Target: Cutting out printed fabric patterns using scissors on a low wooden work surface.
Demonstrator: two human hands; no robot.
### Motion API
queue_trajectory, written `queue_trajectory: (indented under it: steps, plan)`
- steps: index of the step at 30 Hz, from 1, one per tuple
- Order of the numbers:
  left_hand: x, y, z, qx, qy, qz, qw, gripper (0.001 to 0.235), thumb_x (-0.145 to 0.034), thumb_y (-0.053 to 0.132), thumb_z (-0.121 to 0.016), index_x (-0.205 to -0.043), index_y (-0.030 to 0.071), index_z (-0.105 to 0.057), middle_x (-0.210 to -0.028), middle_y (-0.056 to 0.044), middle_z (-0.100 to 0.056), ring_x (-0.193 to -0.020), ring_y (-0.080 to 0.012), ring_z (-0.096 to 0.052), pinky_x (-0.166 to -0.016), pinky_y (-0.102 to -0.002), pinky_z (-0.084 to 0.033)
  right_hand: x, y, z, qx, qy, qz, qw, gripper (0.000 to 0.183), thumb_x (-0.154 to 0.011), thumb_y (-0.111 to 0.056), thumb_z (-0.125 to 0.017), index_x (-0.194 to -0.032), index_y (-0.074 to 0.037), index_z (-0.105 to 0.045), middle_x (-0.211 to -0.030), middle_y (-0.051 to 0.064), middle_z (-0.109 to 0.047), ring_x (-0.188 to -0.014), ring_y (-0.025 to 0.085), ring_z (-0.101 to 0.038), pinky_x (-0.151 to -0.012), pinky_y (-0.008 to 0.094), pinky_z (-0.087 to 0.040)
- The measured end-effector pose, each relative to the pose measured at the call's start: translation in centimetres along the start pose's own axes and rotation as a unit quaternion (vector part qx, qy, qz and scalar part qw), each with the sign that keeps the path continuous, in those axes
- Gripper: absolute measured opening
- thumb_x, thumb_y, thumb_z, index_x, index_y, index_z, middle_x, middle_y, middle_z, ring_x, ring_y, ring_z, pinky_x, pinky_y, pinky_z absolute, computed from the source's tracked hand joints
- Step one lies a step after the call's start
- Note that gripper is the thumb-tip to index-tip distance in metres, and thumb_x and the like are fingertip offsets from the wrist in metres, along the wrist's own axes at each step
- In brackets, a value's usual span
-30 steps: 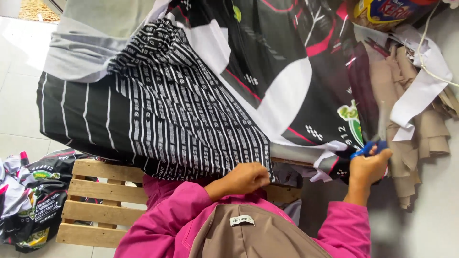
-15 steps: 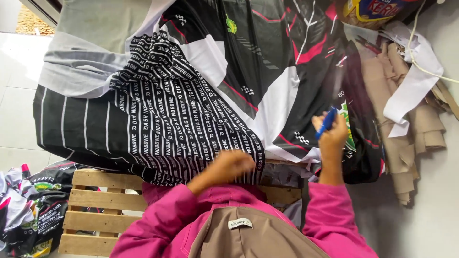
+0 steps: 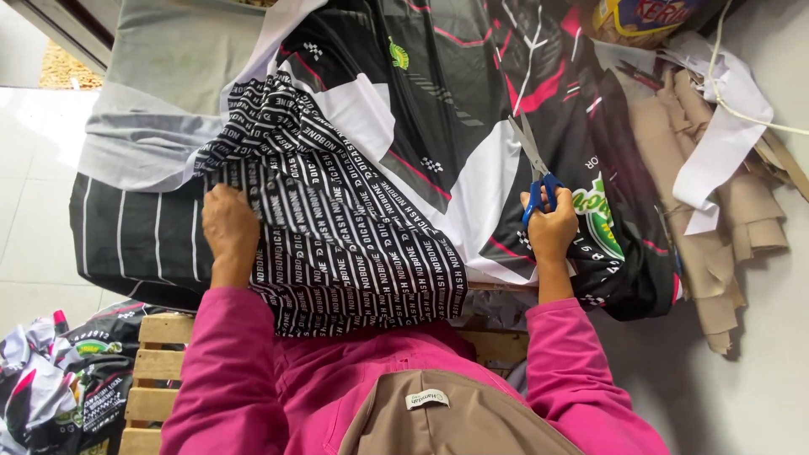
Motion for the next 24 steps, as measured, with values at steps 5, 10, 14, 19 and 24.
queue_trajectory:
  steps: [5, 10, 14, 19, 24]
  plan:
    - [1.6, -3.0, 2.0, 0.025, 0.004, 0.015, 1.0, 0.016, -0.091, 0.023, -0.063, -0.094, 0.012, -0.052, -0.082, -0.005, -0.05, -0.069, -0.0282, -0.059, -0.056, -0.039, -0.049, -0.2, -0.6, 0.2, -0.011, 0.0, -0.028, 1.0, 0.035, -0.069, -0.033, -0.083, -0.093, -0.018, -0.063, -0.08, -0.006, -0.067, -0.073, 0.016, -0.064, -0.071, 0.03, -0.049]
    - [2.3, -1.8, 4.7, 0.055, 0.071, -0.003, 0.996, 0.015, -0.093, 0.027, -0.06, -0.098, 0.013, -0.055, -0.084, -0.005, -0.048, -0.072, -0.0259, -0.055, -0.063, -0.035, -0.047, -0.5, 0.3, -0.3, 0.012, -0.01, -0.074, 0.997, 0.037, -0.065, -0.042, -0.082, -0.09, -0.023, -0.063, -0.076, -0.01, -0.065, -0.073, 0.015, -0.065, -0.073, 0.029, -0.048]
    - [2.5, -2.5, 3.7, 0.047, 0.067, -0.01, 0.997, 0.017, -0.095, 0.031, -0.058, -0.099, 0.015, -0.057, -0.085, -0.005, -0.05, -0.074, -0.0264, -0.056, -0.064, -0.037, -0.047, -0.8, -0.4, -0.1, 0.017, 0.009, -0.079, 0.997, 0.037, -0.064, -0.041, -0.082, -0.089, -0.02, -0.063, -0.075, -0.007, -0.066, -0.073, 0.019, -0.065, -0.073, 0.031, -0.049]
    - [2.2, -1.4, 5.5, 0.136, -0.033, 0.05, 0.989, 0.029, -0.104, 0.028, -0.045, -0.106, 0.002, -0.058, -0.098, -0.022, -0.054, -0.089, -0.0404, -0.051, -0.076, -0.052, -0.039, -1.1, -0.6, 1.0, -0.11, 0.064, -0.056, 0.99, 0.029, -0.075, -0.028, -0.077, -0.079, -0.01, -0.054, -0.071, 0.002, -0.057, -0.067, 0.019, -0.053, -0.069, 0.031, -0.042]
    - [2.6, -2.9, 3.1, 0.05, 0.048, 0.002, 0.998, 0.018, -0.101, 0.032, -0.054, -0.103, 0.014, -0.057, -0.088, -0.004, -0.048, -0.076, -0.0261, -0.054, -0.068, -0.036, -0.045, -1.1, -0.4, 1.4, -0.304, 0.082, -0.134, 0.94, 0.02, -0.086, -0.023, -0.068, -0.087, -0.005, -0.057, -0.066, 0.011, -0.062, -0.055, 0.013, -0.061, -0.034, 0.018, -0.045]
Point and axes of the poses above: each hand's wrist, its own x-axis away from the middle knuckle, its own z-axis out of the back of the hand, y = z × x, the point moved 3 cm from there along -x, towards the middle knuckle
